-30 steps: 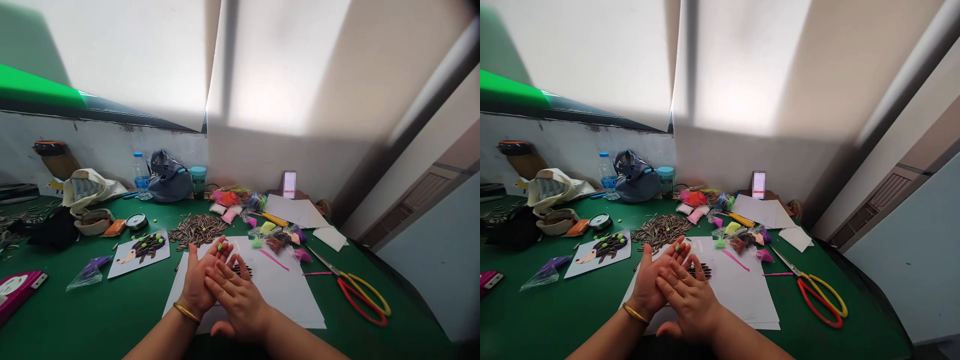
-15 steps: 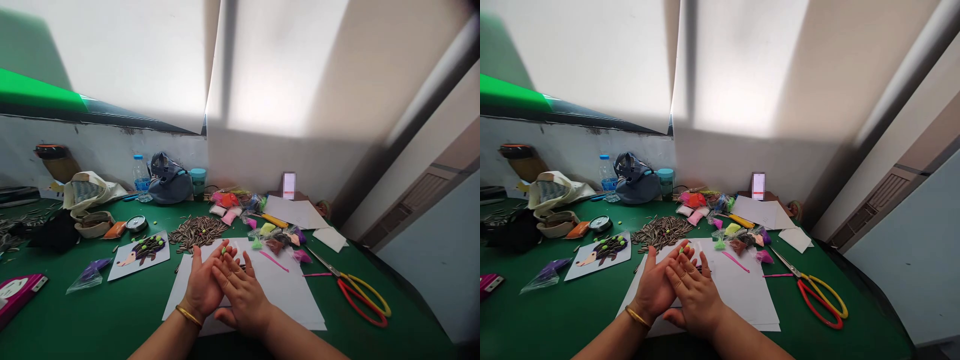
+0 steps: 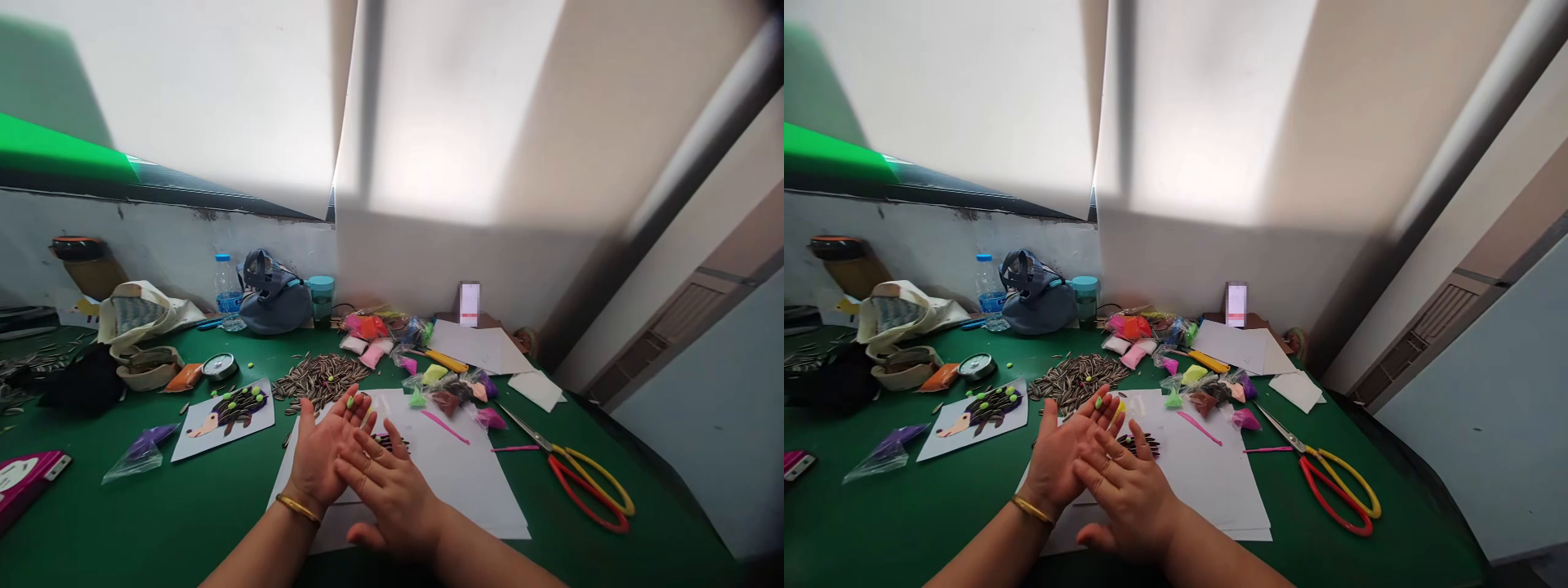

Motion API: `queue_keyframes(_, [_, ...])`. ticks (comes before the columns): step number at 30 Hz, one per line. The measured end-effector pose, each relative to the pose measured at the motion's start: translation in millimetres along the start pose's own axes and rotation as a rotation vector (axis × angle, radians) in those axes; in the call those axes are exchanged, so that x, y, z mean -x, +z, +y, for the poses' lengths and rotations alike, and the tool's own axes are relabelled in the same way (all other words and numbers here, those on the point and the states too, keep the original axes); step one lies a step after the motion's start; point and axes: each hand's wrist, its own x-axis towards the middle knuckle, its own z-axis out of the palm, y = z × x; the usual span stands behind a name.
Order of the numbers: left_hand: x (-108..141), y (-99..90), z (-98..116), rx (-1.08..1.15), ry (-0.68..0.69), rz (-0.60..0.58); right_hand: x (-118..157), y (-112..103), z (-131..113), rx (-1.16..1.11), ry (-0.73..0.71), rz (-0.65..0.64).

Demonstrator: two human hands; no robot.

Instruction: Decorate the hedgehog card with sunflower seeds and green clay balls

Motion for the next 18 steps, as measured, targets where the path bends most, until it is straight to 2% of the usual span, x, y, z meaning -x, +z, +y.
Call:
queue_keyframes(2, [0.0, 0.4, -0.7, -0.006, -0.012, 0.012, -1.0, -0.6, -1.2, -0.003, -0.037, -0.007])
queue_keyframes(5, [0.8, 0.6, -3.1, -0.041, -0.058, 0.021, -1.3, 2.0, -0.9, 0.035, 0.036, 0.010])
queue_keyframes(8, [0.4, 0.8, -2.2, -0.038, -0.032, 0.019, 1.1, 6.5, 0.5, 0.008, 0.088, 0.041])
queue_keyframes(13, [-1.1, -1.9, -0.6, -0.024, -0.015, -0.004, 2.0, 6.1, -0.8, -0.038, 0.006, 0.023])
queue_keyframes(18, [-0.4, -2.6, -2.0, -0.037, -0.047, -0.009, 1.4, 3.8, 1.2, 0.021, 0.121, 0.022])
